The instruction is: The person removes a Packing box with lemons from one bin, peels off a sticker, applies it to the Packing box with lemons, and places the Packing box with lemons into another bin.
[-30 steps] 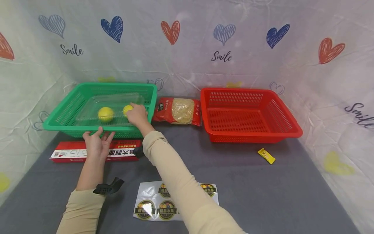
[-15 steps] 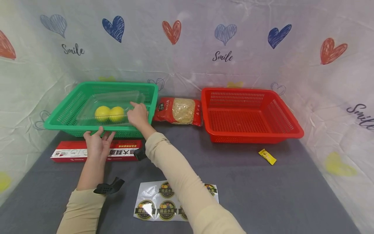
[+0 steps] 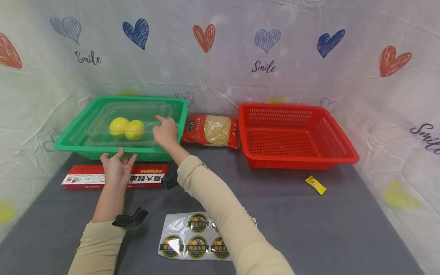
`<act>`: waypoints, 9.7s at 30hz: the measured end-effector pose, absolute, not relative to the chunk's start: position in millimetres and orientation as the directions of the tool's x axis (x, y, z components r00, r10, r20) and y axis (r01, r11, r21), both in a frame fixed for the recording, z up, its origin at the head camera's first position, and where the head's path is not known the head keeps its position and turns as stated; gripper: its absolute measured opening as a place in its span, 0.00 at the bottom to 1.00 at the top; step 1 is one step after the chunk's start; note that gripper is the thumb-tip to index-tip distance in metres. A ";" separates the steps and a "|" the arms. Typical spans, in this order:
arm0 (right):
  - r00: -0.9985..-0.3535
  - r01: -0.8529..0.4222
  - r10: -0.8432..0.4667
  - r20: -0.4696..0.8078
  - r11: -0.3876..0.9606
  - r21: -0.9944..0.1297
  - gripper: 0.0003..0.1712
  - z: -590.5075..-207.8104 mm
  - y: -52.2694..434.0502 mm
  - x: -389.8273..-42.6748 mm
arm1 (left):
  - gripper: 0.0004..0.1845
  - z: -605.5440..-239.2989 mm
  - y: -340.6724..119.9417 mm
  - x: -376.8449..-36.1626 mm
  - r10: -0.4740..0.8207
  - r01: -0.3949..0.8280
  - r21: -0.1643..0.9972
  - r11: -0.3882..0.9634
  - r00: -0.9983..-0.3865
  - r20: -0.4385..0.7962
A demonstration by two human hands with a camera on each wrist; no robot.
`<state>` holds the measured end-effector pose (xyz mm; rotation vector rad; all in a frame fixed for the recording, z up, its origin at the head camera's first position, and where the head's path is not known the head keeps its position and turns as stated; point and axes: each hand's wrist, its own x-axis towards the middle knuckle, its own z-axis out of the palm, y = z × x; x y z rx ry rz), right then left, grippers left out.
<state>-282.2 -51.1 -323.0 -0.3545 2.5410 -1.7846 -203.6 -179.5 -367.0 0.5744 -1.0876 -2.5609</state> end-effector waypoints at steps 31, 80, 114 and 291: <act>-0.978 -0.121 -0.192 0.077 0.226 -0.966 0.27 -277.9 -2.5 -258.3 | 0.14 -363.6 -177.9 -201.1 -0.421 0.116 0.715 -0.689 -0.868 -0.265; -0.968 -0.207 -0.200 0.152 0.293 -0.933 0.26 -274.9 142.8 -175.9 | 0.13 -372.8 -178.5 -202.0 -0.453 0.157 0.762 -0.628 -0.870 -0.193; -0.968 -0.227 -0.195 0.161 0.390 -0.892 0.26 -302.5 193.4 -113.9 | 0.15 -370.1 -178.3 -202.3 -0.446 0.174 0.754 -0.634 -0.878 -0.173; -0.955 -0.277 -0.258 0.149 0.586 -0.761 0.27 -368.9 209.7 -122.6 | 0.32 -368.1 -200.2 -173.7 -0.169 -0.216 0.945 -0.247 -0.950 -0.261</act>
